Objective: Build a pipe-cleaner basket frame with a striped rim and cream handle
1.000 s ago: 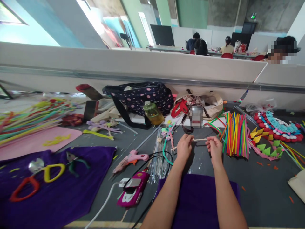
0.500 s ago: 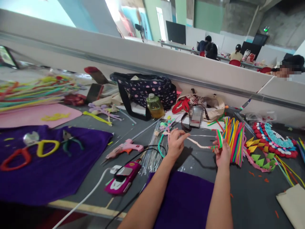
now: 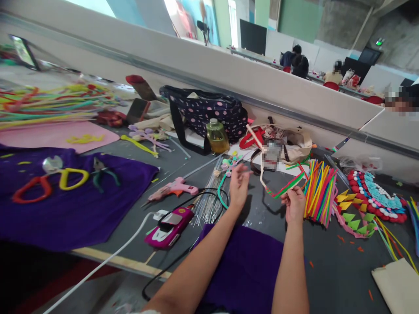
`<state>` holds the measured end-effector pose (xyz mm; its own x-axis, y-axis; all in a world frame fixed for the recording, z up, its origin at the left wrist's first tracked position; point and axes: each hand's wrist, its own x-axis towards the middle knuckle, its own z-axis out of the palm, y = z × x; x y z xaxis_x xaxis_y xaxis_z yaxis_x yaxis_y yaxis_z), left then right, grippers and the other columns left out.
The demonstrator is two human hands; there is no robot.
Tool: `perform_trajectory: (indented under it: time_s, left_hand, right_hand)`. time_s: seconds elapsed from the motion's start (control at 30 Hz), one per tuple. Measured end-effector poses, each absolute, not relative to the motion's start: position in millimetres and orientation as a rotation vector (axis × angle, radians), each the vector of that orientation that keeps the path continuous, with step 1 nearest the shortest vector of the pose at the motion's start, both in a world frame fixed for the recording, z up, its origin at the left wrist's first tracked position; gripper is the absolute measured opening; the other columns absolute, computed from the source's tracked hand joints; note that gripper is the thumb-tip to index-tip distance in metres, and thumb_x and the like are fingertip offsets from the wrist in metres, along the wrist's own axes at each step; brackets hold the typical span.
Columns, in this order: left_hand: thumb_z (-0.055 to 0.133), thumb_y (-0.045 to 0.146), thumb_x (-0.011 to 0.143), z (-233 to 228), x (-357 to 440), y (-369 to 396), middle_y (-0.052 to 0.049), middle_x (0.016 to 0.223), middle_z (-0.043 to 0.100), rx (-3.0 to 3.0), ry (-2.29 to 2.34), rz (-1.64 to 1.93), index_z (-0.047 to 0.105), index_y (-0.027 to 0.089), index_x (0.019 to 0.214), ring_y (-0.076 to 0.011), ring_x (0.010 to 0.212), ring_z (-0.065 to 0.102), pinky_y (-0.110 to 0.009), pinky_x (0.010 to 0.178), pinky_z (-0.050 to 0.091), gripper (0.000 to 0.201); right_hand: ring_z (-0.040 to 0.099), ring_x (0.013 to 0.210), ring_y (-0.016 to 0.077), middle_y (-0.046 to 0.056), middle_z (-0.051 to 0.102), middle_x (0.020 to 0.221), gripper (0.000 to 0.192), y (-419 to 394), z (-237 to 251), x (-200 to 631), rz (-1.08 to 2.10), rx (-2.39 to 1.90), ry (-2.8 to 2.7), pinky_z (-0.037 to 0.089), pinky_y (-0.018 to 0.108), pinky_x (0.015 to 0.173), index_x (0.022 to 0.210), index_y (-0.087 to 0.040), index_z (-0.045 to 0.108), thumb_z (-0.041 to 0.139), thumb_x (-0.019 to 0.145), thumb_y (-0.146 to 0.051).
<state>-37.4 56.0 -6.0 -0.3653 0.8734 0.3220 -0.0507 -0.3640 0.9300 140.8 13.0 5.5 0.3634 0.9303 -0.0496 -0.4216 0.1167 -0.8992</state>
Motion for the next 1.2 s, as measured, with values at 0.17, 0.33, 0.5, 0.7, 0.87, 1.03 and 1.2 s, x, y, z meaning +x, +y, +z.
perform_trajectory:
  time_s: [0.17,0.33,0.5,0.7,0.87,1.03,1.2]
  left_hand:
    - [0.072,0.049,0.069,-9,-15,46,-0.009,0.083,0.067,0.96,0.753,1.073,0.062,0.011,0.098,-0.016,0.067,0.065,-0.029,0.065,0.052,0.049]
    - [0.08,0.042,0.06,-12,-12,43,-0.007,0.071,0.068,0.856,0.727,1.078,0.064,0.009,0.084,-0.0136,0.057,0.064,-0.026,0.06,0.051,0.044]
    - [0.082,0.039,0.058,-13,-23,48,-0.007,0.068,0.068,0.873,0.724,1.021,0.065,0.009,0.083,-0.0136,0.056,0.064,-0.026,0.06,0.052,0.043]
    - [0.081,0.038,0.059,-10,-31,48,-0.007,0.065,0.068,0.89,0.699,0.973,0.066,0.008,0.08,-0.0137,0.052,0.063,-0.025,0.055,0.051,0.04]
    - [0.08,0.036,0.061,-8,-37,51,-0.007,0.066,0.068,0.824,0.66,0.991,0.066,0.009,0.079,-0.0133,0.051,0.063,-0.024,0.055,0.051,0.036]
    - [0.08,0.036,0.062,-10,-34,53,-0.004,0.066,0.067,0.663,0.696,1.1,0.066,0.011,0.084,-0.0113,0.053,0.062,-0.024,0.057,0.053,0.036]
    - [0.082,0.035,0.06,-14,-23,50,-0.009,0.074,0.071,0.549,0.713,1.113,0.067,0.009,0.089,-0.0167,0.068,0.068,-0.026,0.066,0.055,0.041]
  right_hand:
    - [0.064,0.057,0.0121,-0.003,0.064,0.068,0.032,19,-2,121,1.059,-1.004,-0.643,0.047,0.018,0.043,0.085,-0.018,0.055,0.073,0.062,-0.03]
    - [0.062,0.058,0.0122,-0.002,0.064,0.07,0.03,19,-3,121,1.072,-1.057,-0.678,0.044,0.018,0.04,0.08,-0.017,0.056,0.074,0.062,-0.033]
    - [0.053,0.049,0.0075,-0.006,0.054,0.056,0.028,18,0,137,0.911,-1.075,-0.58,0.039,0.016,0.038,0.08,-0.018,0.06,0.071,0.068,-0.041]
    - [0.049,0.043,0.006,-0.006,0.054,0.051,0.032,18,0,143,0.893,-1.131,-0.597,0.035,0.016,0.035,0.077,-0.015,0.063,0.074,0.066,-0.044]
    - [0.052,0.043,0.0056,-0.007,0.054,0.051,0.03,19,-2,133,0.93,-1.063,-0.526,0.042,0.015,0.038,0.071,-0.017,0.06,0.076,0.064,-0.042]
    - [0.061,0.053,0.0088,-0.004,0.061,0.059,0.028,19,-5,120,0.947,-1.068,-0.543,0.052,0.019,0.049,0.075,-0.017,0.061,0.076,0.065,-0.039]
    - [0.063,0.055,0.0097,-0.004,0.064,0.063,0.027,19,-10,114,1.004,-1.058,-0.55,0.054,0.019,0.05,0.079,-0.017,0.064,0.078,0.063,-0.033]
